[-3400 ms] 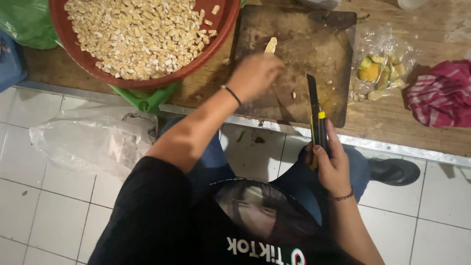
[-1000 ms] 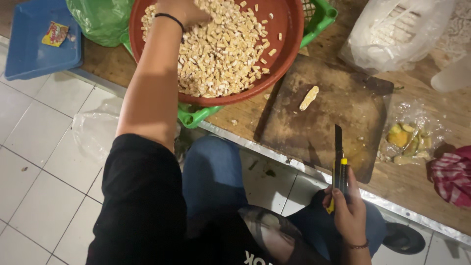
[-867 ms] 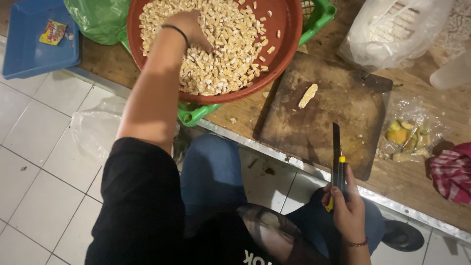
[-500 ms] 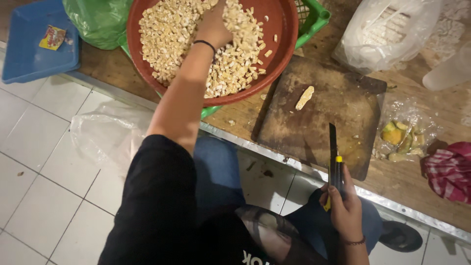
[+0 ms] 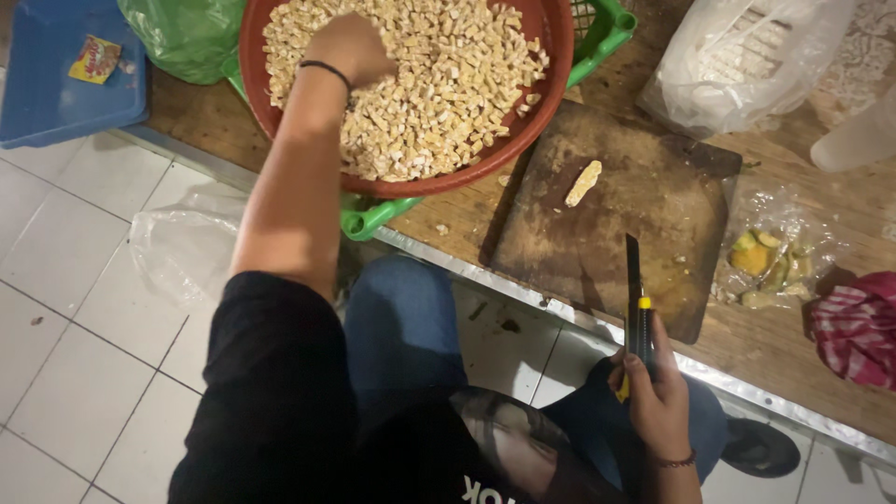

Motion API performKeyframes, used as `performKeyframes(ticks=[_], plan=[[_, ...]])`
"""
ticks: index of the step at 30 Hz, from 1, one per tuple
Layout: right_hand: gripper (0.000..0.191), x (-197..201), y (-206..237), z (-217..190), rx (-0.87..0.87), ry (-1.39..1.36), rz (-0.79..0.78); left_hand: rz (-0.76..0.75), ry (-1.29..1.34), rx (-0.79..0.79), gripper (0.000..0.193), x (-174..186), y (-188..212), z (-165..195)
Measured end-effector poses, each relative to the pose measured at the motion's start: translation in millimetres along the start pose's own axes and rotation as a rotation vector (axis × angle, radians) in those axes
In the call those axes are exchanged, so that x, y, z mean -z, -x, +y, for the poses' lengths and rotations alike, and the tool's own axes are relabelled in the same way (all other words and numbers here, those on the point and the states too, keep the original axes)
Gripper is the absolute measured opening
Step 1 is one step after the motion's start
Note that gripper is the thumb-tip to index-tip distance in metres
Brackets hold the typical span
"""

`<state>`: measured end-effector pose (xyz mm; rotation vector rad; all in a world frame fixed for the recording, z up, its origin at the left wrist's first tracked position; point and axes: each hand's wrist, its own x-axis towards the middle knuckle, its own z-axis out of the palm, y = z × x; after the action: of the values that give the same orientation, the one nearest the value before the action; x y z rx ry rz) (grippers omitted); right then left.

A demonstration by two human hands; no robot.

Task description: The person sits at a work table and cuts white food blocks into small cubes with a utility knife on a worn cutting board. They cut several pieces one at a time and push the cut pieces into a large red basin filled with similar cut pieces.

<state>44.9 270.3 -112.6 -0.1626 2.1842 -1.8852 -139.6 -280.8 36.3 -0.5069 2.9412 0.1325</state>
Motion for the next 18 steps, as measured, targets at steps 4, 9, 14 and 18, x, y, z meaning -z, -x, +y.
performKeyframes(ticks=[4, 9, 14, 18], plan=[[0.068, -5, -2, 3, 0.031, 0.034, -0.006, 0.118, -0.030, -0.014, 0.018, -21, -1, -27], [0.068, -10, -3, 4, 0.030, 0.067, 0.001, 0.422, 0.110, -0.106, 0.041, -30, -10, -42], [0.069, -10, -5, 3, 0.023, 0.072, 0.007, 0.603, 0.165, -0.037, 0.044, -17, -14, -51], [0.068, -8, -6, 3, 0.004, 0.064, 0.003, 0.650, 0.242, 0.020, 0.040, -12, -14, -54]])
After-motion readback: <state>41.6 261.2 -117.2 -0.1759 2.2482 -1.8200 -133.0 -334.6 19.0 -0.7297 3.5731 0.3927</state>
